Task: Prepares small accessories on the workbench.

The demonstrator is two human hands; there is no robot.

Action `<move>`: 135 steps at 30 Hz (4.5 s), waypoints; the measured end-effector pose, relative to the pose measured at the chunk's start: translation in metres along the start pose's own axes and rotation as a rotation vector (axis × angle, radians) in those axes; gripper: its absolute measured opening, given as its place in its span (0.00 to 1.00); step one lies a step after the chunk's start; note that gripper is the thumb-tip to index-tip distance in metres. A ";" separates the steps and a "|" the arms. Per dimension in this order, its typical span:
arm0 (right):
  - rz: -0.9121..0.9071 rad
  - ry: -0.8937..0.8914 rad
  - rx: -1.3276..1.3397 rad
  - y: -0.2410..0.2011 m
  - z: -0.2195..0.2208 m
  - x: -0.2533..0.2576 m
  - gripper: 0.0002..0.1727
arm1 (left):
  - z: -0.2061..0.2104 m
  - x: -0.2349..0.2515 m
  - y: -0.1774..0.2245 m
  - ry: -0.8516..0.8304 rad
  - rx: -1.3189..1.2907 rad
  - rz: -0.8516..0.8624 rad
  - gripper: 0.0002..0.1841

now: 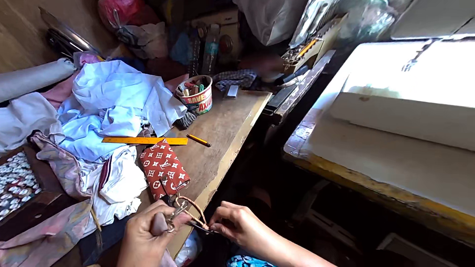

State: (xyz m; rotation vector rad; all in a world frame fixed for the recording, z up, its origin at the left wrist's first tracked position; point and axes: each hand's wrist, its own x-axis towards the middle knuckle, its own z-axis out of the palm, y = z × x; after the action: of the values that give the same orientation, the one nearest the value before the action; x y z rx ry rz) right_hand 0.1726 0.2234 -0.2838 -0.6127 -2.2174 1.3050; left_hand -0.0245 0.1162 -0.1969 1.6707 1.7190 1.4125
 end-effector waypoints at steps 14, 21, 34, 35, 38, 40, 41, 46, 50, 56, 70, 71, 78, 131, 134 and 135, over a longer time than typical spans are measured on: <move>-0.067 0.037 0.221 -0.039 -0.054 0.037 0.13 | 0.011 0.048 -0.015 -0.058 -0.141 0.082 0.08; -0.045 -0.010 0.241 -0.046 -0.058 0.069 0.11 | 0.013 0.068 -0.024 -0.111 -0.366 -0.164 0.08; -0.285 0.427 -0.086 -0.031 -0.026 0.087 0.14 | 0.020 0.068 -0.019 0.206 -0.598 -0.383 0.09; -0.331 0.458 -0.146 -0.030 -0.025 0.086 0.14 | 0.021 0.068 -0.019 0.222 -0.580 -0.374 0.09; -0.369 0.444 -0.216 -0.033 -0.022 0.085 0.12 | 0.022 0.065 -0.022 0.214 -0.519 -0.300 0.11; -0.368 0.435 -0.229 -0.035 -0.021 0.086 0.10 | 0.021 0.066 -0.025 0.170 -0.460 -0.224 0.10; -0.363 0.430 -0.242 -0.036 -0.022 0.085 0.09 | 0.018 0.067 -0.028 0.137 -0.418 -0.170 0.10; -0.382 0.421 -0.342 -0.041 -0.021 0.084 0.07 | 0.005 0.072 -0.035 -0.020 -0.191 0.034 0.05; -0.323 0.386 -0.253 -0.046 -0.019 0.088 0.07 | 0.001 0.075 -0.035 -0.036 -0.292 -0.039 0.06; -0.194 0.301 -0.082 -0.053 -0.019 0.090 0.08 | -0.011 0.083 -0.034 -0.154 -0.159 -0.012 0.08; -0.208 0.260 -0.143 -0.062 -0.016 0.097 0.07 | -0.032 0.092 -0.038 -0.189 0.493 0.586 0.06; -0.209 0.263 -0.146 -0.062 -0.015 0.097 0.07 | -0.032 0.090 -0.038 -0.170 0.519 0.595 0.06; -0.242 0.314 -0.170 -0.061 -0.010 0.097 0.07 | -0.031 0.084 -0.037 -0.140 0.619 0.620 0.08; -0.224 0.130 0.252 -0.069 -0.028 0.082 0.09 | -0.038 0.086 -0.053 -0.037 0.444 0.981 0.04; -0.229 0.152 0.232 -0.065 -0.031 0.076 0.08 | -0.041 0.088 -0.050 -0.045 0.519 1.098 0.03; -0.247 0.172 0.221 -0.064 -0.031 0.075 0.08 | -0.043 0.089 -0.048 -0.054 0.548 1.128 0.03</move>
State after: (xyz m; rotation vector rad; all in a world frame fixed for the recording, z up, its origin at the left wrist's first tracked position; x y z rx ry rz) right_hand 0.1250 0.2614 -0.2001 -0.3419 -1.9088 1.2939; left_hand -0.1062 0.1889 -0.1846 3.2431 1.1494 1.2407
